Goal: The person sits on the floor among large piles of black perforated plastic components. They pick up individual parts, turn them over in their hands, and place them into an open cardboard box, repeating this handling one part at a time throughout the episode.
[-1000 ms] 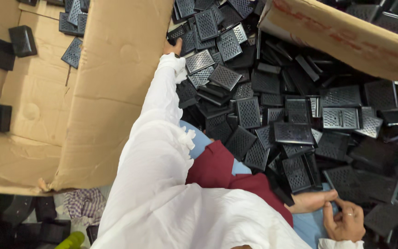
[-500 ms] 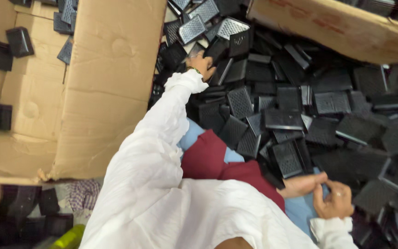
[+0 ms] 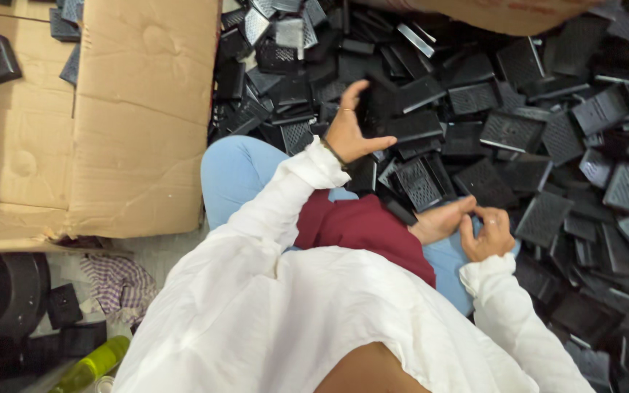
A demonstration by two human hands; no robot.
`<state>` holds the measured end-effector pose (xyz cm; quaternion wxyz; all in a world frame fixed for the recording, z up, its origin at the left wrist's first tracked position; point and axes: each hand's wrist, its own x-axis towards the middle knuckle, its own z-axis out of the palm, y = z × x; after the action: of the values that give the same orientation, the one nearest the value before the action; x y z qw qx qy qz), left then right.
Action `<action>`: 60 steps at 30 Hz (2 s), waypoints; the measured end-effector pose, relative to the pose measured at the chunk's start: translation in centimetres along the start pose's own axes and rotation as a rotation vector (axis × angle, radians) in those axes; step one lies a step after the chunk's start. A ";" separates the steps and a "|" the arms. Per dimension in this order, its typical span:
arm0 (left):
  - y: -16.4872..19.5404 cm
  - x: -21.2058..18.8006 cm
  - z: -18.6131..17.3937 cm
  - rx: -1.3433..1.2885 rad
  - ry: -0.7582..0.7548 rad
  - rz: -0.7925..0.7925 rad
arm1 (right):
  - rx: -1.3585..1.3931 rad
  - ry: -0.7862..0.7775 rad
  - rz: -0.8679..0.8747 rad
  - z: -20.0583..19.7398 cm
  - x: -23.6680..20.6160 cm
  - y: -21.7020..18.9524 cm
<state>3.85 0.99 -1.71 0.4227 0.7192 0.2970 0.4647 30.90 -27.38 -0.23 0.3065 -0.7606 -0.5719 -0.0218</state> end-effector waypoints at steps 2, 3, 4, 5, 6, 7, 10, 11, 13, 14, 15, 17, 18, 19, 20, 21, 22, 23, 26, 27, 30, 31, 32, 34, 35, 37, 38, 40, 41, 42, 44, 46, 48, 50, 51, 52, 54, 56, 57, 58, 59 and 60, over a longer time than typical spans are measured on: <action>1.2 -1.1 -0.3 -0.424 -0.021 -0.087 | 0.008 0.039 -0.040 -0.1 0.2 -0.2; 1.6 -2.0 -0.7 -0.462 -0.011 -0.095 | 0.011 0.059 -0.059 -0.1 0.3 -0.3; 1.8 -3.0 -1.3 -0.501 -0.001 -0.102 | 0.004 0.050 -0.051 -0.1 0.4 -0.4; 2.0 -4.0 -1.8 -0.538 0.011 -0.109 | -0.003 0.042 -0.043 -0.1 0.5 -0.5; 2.2 -5.0 -2.3 -0.567 0.030 -0.148 | -0.007 0.034 -0.036 -0.1 0.5 -0.6; 2.4 -6.1 -2.8 -0.593 0.050 -0.186 | -0.012 0.031 -0.012 -0.1 0.5 -0.7; 2.7 -8.3 -4.3 -0.544 0.114 -0.380 | 0.015 0.039 0.009 -0.2 0.8 -0.9; 2.8 -8.8 -4.8 -0.504 0.133 -0.462 | 0.049 0.053 -0.008 -0.3 1.1 -1.1; 3.0 -9.5 -5.2 -0.550 0.173 -0.461 | 0.145 0.120 0.019 -0.5 1.7 -1.9; 3.0 -9.9 -5.2 -0.575 0.193 -0.459 | 0.204 0.174 0.061 -0.5 2.1 -2.7; 2.9 -10.0 -5.0 -0.533 0.201 -0.389 | 0.260 0.230 0.096 -0.5 2.7 -3.5; 2.6 -10.4 -4.3 -0.450 0.219 -0.251 | 0.268 0.273 -0.034 0.3 4.1 -6.2; 2.3 -10.5 -3.8 -0.417 0.202 -0.279 | 0.294 0.224 -0.032 1.2 4.6 -8.0; 2.1 -10.6 -3.2 -0.387 0.182 -0.304 | 0.318 0.178 -0.030 2.6 5.1 -10.1; 1.8 -10.5 -2.4 -0.357 0.160 -0.327 | 0.473 -0.059 0.166 3.9 5.5 -12.0; 1.5 -10.3 -1.7 -0.470 0.181 -0.345 | 0.729 -0.223 0.128 5.5 6.2 -13.8; 1.4 -10.1 -1.0 -0.582 0.203 -0.363 | 0.900 -0.329 0.235 6.8 6.5 -15.5; 1.4 -9.9 -0.5 -0.694 0.226 -0.382 | 1.071 -0.433 0.343 7.9 6.8 -16.6; 2.2 -9.3 -0.8 -0.602 0.106 -0.396 | 1.062 -0.415 0.398 9.1 7.6 -17.7; 2.8 -9.1 -1.4 -0.727 0.087 -0.490 | 1.090 -0.444 0.428 8.9 7.8 -17.4; 4.7 -8.1 -4.0 -1.026 0.000 -0.706 | 1.166 -0.534 0.493 7.6 7.6 -16.5; 5.3 -7.7 -4.8 -1.082 -0.046 -0.733 | 1.181 -0.567 0.500 7.3 7.4 -16.5; 5.9 -7.4 -5.1 -1.138 -0.094 -0.758 | 1.196 -0.599 0.506 7.1 7.0 -16.6; 6.8 -6.9 -4.9 -1.178 -0.097 -0.736 | 1.126 -0.626 0.439 7.2 5.9 -17.3; 7.1 -6.7 -4.6 -1.198 -0.101 -0.725 | 1.090 -0.637 0.406 7.4 5.3 -17.7; 7.2 -6.5 -4.0 -1.175 -0.094 -0.632 | 1.117 -0.654 0.439 7.8 4.2 -18.3; 7.1 -6.5 -3.8 -1.163 -0.086 -0.589 | 1.132 -0.666 0.458 7.8 3.7 -18.3; 6.5 -6.5 -3.8 -1.219 0.041 -0.599 | 1.085 -0.599 0.377 7.5 3.1 -17.9; 6.1 -6.5 -4.0 -1.244 0.109 -0.602 | 1.064 -0.569 0.334 7.3 3.0 -17.5; 5.7 -6.4 -4.3 -1.272 0.143 -0.629 | 1.030 -0.528 0.302 7.0 3.1 -17.1; 4.9 -6.4 -4.9 -1.318 0.226 -0.684 | 0.975 -0.458 0.238 6.4 3.7 -16.3; 4.2 -6.0 -5.2 -1.284 0.244 -0.716 | 0.829 -0.382 0.153 5.7 4.9 -15.6; 3.8 -5.4 -5.5 -1.305 0.257 -0.732 | 0.615 -0.283 0.083 4.8 6.3 -14.8; 3.3 -5.0 -6.0 -1.365 0.253 -0.720 | 0.347 -0.146 0.018 3.6 7.7 -13.7; 3.0 -4.9 -6.5 -1.375 0.264 -0.704 | 0.298 -0.123 0.007 3.1 8.3 -13.0; 2.7 -4.8 -7.3 -1.383 0.277 -0.688 | 0.251 -0.102 -0.002 2.7 8.9 -12.5; 2.0 -4.8 -9.1 -1.422 0.303 -0.668 | 0.210 -0.102 -0.066 3.1 10.1 -11.9; 1.0 -4.7 -10.9 -1.489 0.326 -0.654 | 0.218 -0.141 -0.178 4.6 11.4 -12.2; 0.6 -4.7 -11.4 -1.459 0.385 -0.672 | 0.183 -0.203 -0.204 5.9 11.9 -12.8; 0.1 -4.6 -11.8 -1.427 0.445 -0.688 | 0.149 -0.265 -0.230 7.4 12.3 -13.8; -0.2 -4.6 -11.9 -1.395 0.504 -0.704 | 0.046 -0.381 -0.214 9.1 12.4 -15.0; -0.5 -4.5 -11.7 -1.385 0.486 -0.704 | -0.056 -0.497 -0.196 10.8 12.5 -16.4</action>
<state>-8.72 1.41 -1.55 0.8166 0.0382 0.2345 0.5261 17.31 -8.82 3.03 0.1316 -0.6919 -0.6996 0.1203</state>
